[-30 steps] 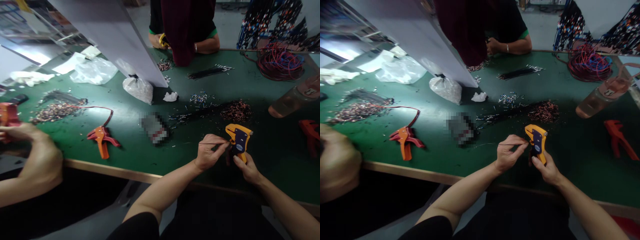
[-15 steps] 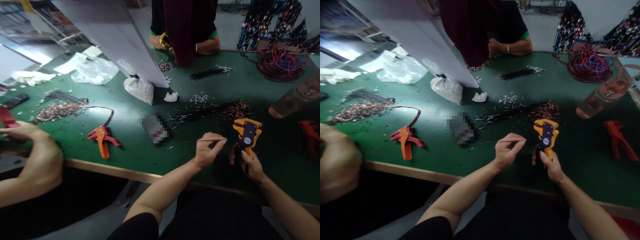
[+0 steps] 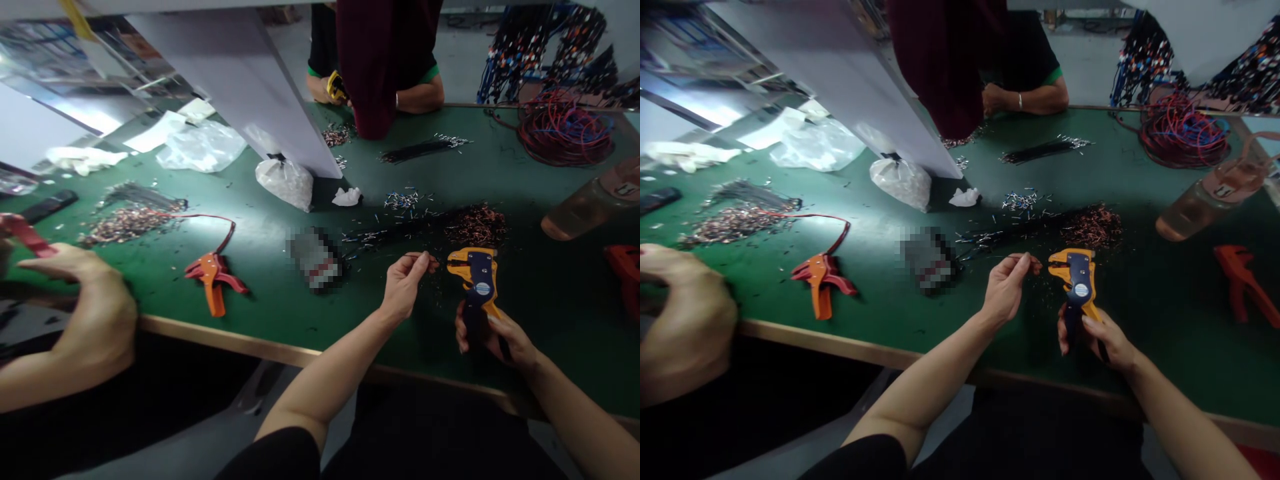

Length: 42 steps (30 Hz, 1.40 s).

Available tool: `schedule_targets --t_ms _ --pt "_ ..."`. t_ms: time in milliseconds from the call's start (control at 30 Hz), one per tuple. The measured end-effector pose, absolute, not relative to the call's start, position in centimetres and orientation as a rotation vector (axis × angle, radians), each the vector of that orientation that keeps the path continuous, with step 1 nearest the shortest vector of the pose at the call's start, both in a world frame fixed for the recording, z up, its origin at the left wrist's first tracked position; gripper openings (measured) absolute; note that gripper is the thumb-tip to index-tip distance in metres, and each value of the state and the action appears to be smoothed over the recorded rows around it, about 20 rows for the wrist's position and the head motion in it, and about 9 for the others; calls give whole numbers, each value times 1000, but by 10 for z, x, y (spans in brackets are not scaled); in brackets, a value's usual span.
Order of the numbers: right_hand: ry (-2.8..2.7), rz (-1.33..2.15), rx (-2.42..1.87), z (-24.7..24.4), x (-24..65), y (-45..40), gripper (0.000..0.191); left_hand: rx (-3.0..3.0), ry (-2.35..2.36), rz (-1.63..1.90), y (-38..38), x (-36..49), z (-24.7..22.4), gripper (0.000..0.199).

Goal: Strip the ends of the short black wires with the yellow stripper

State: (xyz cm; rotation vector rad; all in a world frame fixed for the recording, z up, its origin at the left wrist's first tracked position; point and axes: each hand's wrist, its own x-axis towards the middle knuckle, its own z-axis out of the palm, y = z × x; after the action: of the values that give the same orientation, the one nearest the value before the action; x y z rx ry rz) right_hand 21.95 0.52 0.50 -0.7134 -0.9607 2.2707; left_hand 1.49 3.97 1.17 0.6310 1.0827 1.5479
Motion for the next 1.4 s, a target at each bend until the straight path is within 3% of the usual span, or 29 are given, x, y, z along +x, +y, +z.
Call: schedule_targets --t_ms 1100,1400 --pt "-1040 2173 -834 1 216 1 45 579 975 1478 38 12 16 39" --pt "-1067 2237 -755 7 218 3 59 584 1003 1487 39 11 14 36"
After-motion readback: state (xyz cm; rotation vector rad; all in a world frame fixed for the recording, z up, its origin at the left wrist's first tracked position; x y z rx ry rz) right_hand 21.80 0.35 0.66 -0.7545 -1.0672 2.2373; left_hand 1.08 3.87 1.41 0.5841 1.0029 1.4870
